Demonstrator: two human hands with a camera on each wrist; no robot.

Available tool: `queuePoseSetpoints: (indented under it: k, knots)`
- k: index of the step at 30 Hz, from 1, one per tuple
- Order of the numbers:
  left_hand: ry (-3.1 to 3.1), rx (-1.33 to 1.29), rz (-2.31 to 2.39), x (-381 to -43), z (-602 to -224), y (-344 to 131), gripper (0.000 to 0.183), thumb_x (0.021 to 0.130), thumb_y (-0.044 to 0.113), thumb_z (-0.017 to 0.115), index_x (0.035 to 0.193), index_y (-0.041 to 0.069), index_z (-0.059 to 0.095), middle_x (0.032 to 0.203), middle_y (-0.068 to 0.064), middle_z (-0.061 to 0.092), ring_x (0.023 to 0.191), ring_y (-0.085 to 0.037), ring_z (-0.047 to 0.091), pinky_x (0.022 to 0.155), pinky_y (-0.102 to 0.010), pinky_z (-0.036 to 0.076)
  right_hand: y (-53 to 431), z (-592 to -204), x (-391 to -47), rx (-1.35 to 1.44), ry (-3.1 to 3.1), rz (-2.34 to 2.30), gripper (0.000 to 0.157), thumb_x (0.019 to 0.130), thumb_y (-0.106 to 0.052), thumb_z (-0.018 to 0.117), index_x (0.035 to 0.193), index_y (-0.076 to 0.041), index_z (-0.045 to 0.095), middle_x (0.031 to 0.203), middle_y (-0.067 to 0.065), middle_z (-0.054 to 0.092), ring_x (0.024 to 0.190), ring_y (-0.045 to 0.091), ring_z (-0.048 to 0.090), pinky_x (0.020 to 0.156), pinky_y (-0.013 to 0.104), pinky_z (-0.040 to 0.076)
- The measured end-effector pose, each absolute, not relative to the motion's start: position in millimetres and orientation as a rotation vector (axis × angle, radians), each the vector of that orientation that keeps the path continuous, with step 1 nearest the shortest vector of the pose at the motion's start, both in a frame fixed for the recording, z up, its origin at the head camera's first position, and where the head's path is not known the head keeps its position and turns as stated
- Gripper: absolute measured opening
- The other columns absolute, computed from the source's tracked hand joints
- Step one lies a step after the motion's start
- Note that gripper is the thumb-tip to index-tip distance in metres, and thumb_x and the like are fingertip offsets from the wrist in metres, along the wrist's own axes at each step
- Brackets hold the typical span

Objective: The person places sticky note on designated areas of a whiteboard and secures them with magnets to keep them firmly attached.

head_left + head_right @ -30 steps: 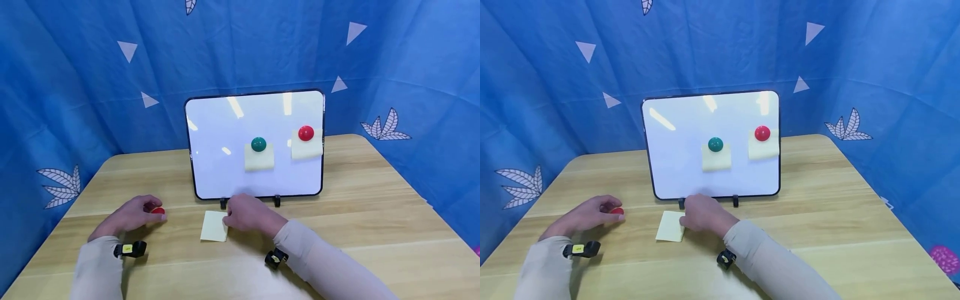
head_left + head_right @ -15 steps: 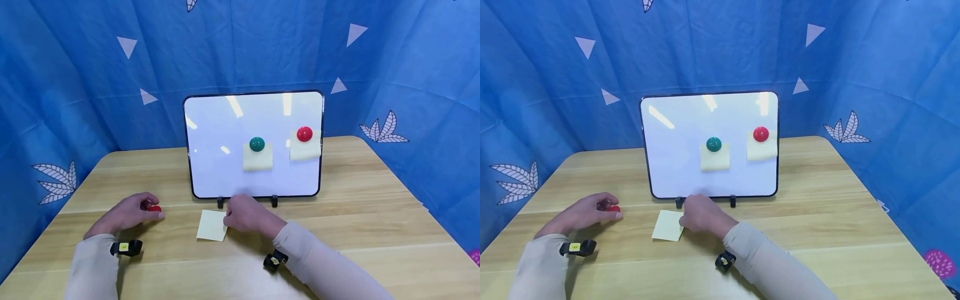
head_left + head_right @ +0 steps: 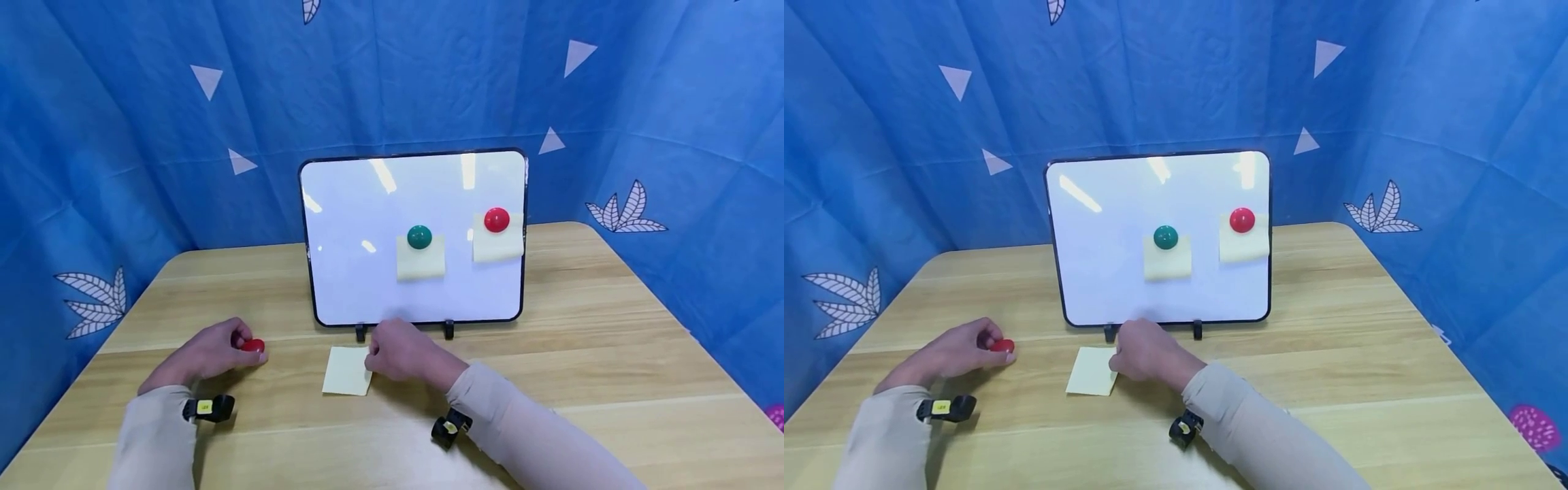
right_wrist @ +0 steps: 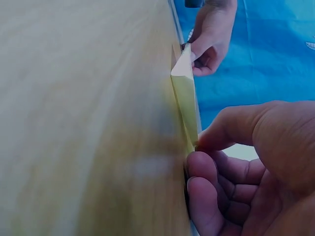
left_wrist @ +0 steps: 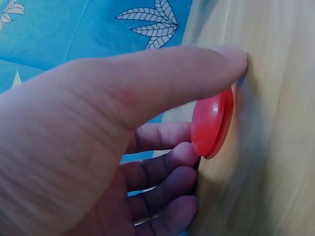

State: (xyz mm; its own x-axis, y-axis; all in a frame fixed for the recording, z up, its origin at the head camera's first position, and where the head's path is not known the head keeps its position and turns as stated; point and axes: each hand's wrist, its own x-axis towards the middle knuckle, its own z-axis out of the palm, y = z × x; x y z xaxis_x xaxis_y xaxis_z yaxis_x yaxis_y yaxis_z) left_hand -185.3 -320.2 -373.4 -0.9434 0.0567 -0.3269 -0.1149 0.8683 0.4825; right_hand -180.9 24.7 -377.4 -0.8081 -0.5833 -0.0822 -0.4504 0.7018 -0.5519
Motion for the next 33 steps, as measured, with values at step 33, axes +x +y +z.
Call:
queuePoseSetpoints:
  k: [33]
  knots:
    - [2.714, -0.06, 0.784, -183.3, -376.5, -319.8, 0.052, 0.085, 0.042, 0.079, 0.112, 0.004, 0.056, 0.099, -0.011, 0.057, 0.088, -0.028, 0.051, 0.067, -0.035, 0.042, 29.6, -382.7, -186.0, -0.914, 2.611, -0.987, 0.013, 0.087, -0.005, 0.065, 0.086, -0.017, 0.06, 0.077, -0.007, 0.06, 0.064, 0.006, 0.054, 0.057, 0.021, 0.047]
